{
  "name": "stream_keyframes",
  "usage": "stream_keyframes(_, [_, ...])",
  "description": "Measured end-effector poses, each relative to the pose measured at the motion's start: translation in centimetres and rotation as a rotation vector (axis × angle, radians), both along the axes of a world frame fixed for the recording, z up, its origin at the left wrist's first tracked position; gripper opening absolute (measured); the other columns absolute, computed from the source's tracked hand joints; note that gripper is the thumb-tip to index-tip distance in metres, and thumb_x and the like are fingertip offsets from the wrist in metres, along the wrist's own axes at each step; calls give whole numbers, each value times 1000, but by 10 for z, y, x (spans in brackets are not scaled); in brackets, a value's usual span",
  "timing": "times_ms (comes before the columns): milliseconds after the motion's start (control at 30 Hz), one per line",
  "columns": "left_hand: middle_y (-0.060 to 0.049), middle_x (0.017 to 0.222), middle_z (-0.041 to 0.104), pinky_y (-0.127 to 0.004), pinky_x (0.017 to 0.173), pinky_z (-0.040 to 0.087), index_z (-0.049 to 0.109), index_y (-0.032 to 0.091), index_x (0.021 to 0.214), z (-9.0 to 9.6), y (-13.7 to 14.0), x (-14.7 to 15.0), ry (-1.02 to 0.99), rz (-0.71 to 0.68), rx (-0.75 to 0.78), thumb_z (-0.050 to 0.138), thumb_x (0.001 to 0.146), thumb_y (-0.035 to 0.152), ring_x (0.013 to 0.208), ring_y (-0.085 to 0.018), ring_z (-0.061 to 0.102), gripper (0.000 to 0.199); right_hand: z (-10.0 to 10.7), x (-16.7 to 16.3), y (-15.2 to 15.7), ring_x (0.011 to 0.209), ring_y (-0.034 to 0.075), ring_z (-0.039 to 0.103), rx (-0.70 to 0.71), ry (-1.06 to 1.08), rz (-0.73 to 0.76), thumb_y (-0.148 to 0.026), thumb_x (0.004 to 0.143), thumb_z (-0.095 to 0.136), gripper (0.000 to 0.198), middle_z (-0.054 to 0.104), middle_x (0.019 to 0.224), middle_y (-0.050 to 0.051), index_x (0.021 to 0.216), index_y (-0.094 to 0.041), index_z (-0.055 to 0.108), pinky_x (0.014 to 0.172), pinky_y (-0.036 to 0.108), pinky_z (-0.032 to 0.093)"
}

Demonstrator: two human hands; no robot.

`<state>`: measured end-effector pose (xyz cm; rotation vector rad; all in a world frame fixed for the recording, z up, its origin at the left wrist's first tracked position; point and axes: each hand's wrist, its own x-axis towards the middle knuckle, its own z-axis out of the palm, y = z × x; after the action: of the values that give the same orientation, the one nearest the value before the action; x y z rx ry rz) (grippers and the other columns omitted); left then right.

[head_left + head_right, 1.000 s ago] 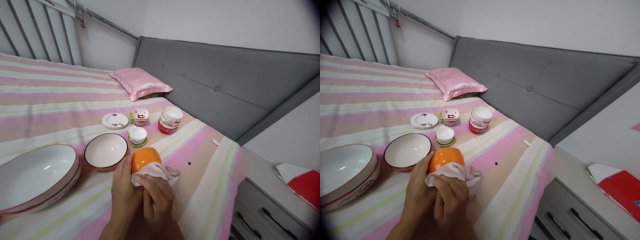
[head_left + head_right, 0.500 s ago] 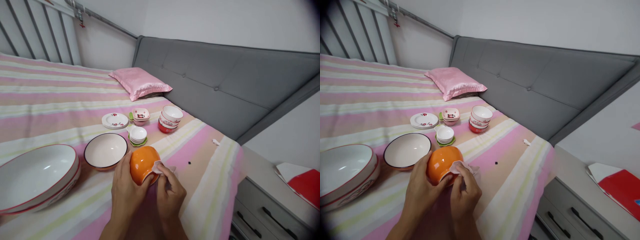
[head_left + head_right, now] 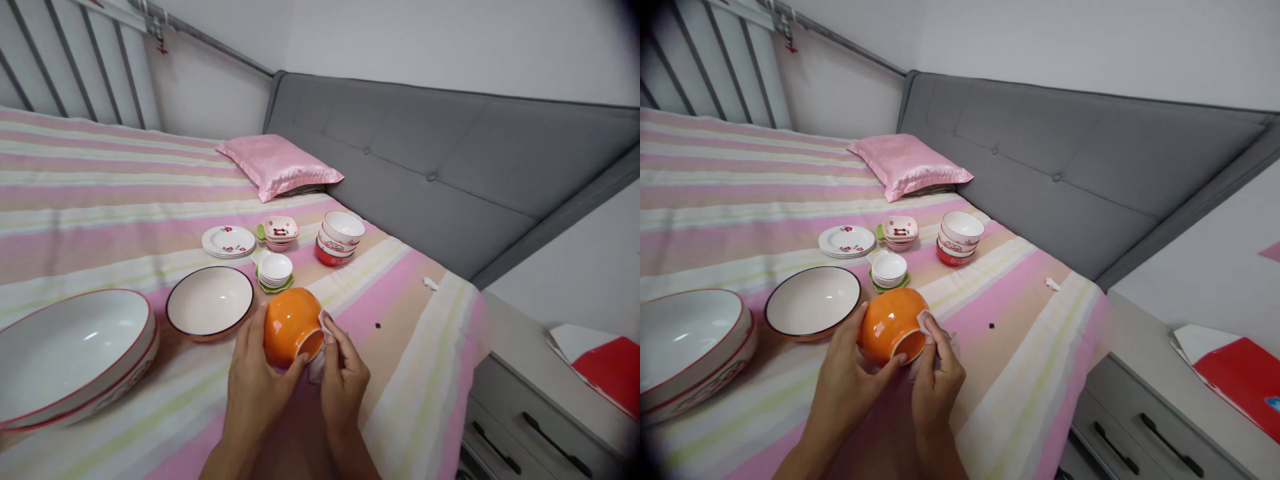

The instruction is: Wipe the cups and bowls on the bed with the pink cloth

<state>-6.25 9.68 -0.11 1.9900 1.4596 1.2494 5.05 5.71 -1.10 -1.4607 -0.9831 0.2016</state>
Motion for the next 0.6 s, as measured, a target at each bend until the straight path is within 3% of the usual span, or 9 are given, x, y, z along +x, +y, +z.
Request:
stream_keyframes(233, [-15, 133, 46, -48, 97, 44, 26, 21, 144, -3, -4, 2, 1, -142, -51, 63, 75, 31, 122, -31, 47, 79, 6, -6, -7, 117, 18, 57, 159, -453, 172, -6, 88, 40, 42, 65, 121, 5, 123, -21, 58, 99, 35, 45])
stream_keyframes(367, [-16, 138, 43, -46, 100, 43, 27, 19, 144, -8, -3, 1, -44, -180, -11, 51, 82, 23, 128, -29, 43, 67, 15, -11, -8, 112, 17, 60, 158, -630, 279, -4, 86, 41, 44, 67, 118, 2, 122, -23, 58, 96, 34, 44])
stream_keyframes(500, [-20, 144, 37, -50, 104, 39, 21, 13, 144, -17, -2, 4, -90, -118, -33, 50, 84, 30, 133, -31, 37, 69, 16, -14, -7, 113, 16, 59, 109, -665, 334, -5, 86, 41, 42, 66, 119, 0, 120, -24, 58, 91, 31, 44])
stream_keyframes(600, [-24, 137, 45, -52, 98, 44, 32, 9, 138, -22, -4, 7, -147, -34, -55, 57, 79, 34, 125, -35, 46, 69, 15, -12, -7, 115, 16, 57, 110, -661, 310, -3, 85, 39, 44, 66, 120, 1, 120, -22, 57, 91, 31, 43])
